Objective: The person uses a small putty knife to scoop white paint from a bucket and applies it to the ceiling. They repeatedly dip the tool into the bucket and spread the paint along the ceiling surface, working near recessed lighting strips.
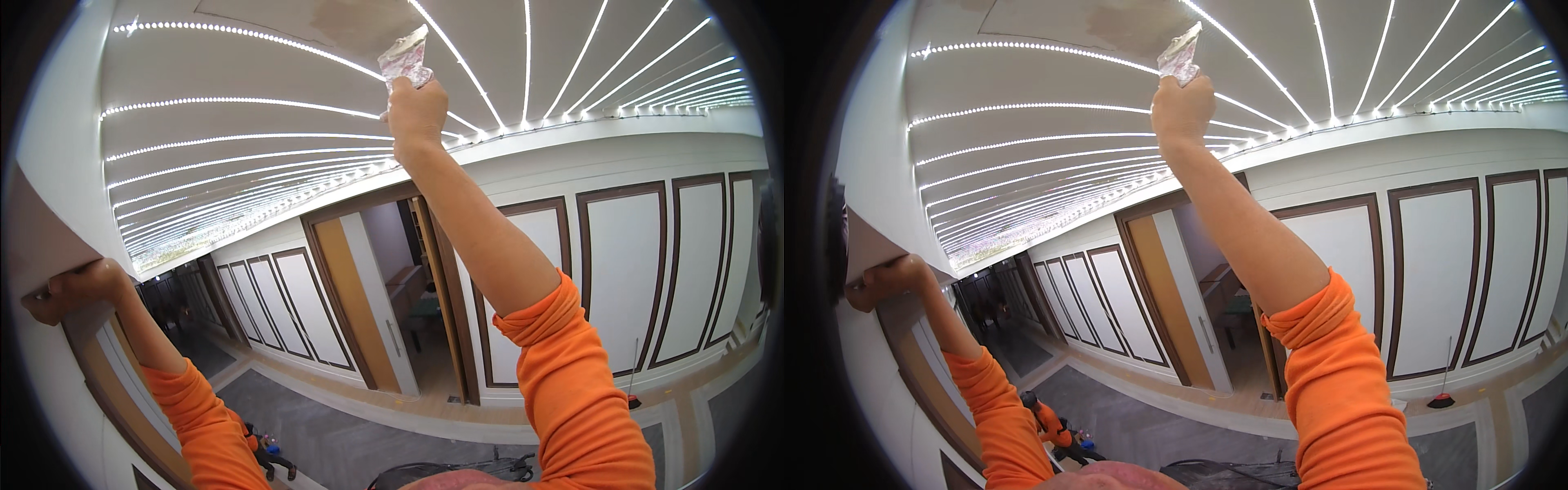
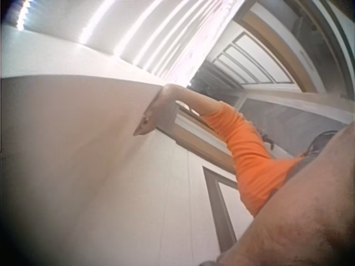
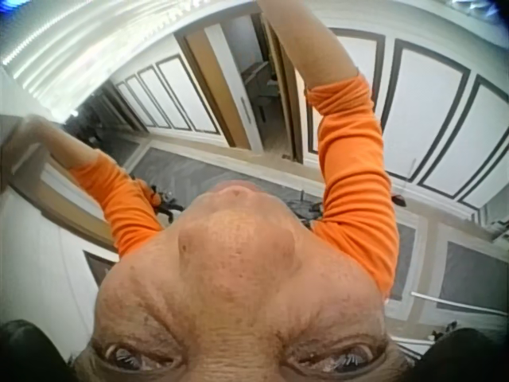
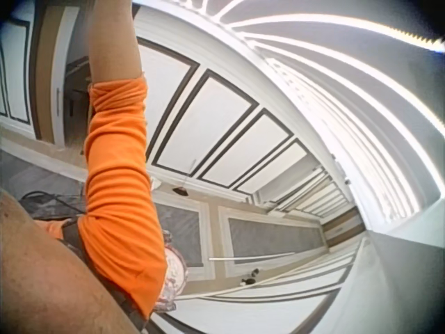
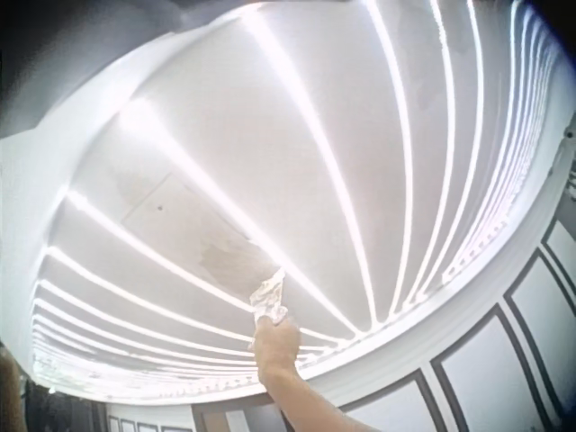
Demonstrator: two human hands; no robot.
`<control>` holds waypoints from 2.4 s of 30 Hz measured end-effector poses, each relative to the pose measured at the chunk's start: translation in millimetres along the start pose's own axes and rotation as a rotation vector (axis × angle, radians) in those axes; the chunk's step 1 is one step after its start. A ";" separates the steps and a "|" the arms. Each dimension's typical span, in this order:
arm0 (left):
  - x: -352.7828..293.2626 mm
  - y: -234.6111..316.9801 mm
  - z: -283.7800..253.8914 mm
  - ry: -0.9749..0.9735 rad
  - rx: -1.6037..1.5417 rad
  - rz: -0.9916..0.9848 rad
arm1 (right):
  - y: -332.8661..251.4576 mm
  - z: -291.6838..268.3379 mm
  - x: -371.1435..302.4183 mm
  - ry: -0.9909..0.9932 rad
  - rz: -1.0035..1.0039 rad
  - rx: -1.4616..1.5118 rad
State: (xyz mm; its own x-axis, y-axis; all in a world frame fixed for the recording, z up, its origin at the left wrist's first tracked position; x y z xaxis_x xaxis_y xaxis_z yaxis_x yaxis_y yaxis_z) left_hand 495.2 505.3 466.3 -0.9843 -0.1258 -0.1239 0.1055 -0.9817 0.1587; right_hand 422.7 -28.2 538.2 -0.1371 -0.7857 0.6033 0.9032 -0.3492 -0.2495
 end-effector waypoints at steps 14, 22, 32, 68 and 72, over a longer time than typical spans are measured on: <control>24.1 14.6 -2.6 0.007 0.061 -0.012 | -72.4 -43.8 6.0 0.150 -1.150 -0.611; 34.9 26.7 -5.8 0.031 0.054 -0.032 | -78.6 -48.0 15.5 0.136 -1.184 -0.721; 8.0 0.7 -0.9 0.017 0.048 0.011 | -72.4 -44.6 25.8 0.123 -1.037 -0.793; 6.2 0.4 -1.6 0.020 0.049 0.050 | -41.0 12.5 -37.2 0.045 -0.728 -0.467; 3.2 0.2 -1.0 0.033 0.038 0.031 | -30.3 30.9 -41.6 0.163 -0.711 -0.431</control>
State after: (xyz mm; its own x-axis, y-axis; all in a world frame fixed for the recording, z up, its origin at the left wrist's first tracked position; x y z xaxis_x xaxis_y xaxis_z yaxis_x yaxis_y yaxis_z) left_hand 492.2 504.6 465.0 -0.9754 -0.1615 -0.1503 0.1301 -0.9712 0.1998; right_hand 413.5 30.8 544.0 -0.7008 -0.3578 0.6172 0.3502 -0.9263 -0.1394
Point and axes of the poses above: each hand's wrist, its own x-axis towards the middle knuckle, its own z-axis out of the palm, y = z × x, the point moved 8 cm from there along x, towards the middle knuckle, and after that the axes turned 13 degrees about y, right-handed, at the moved point
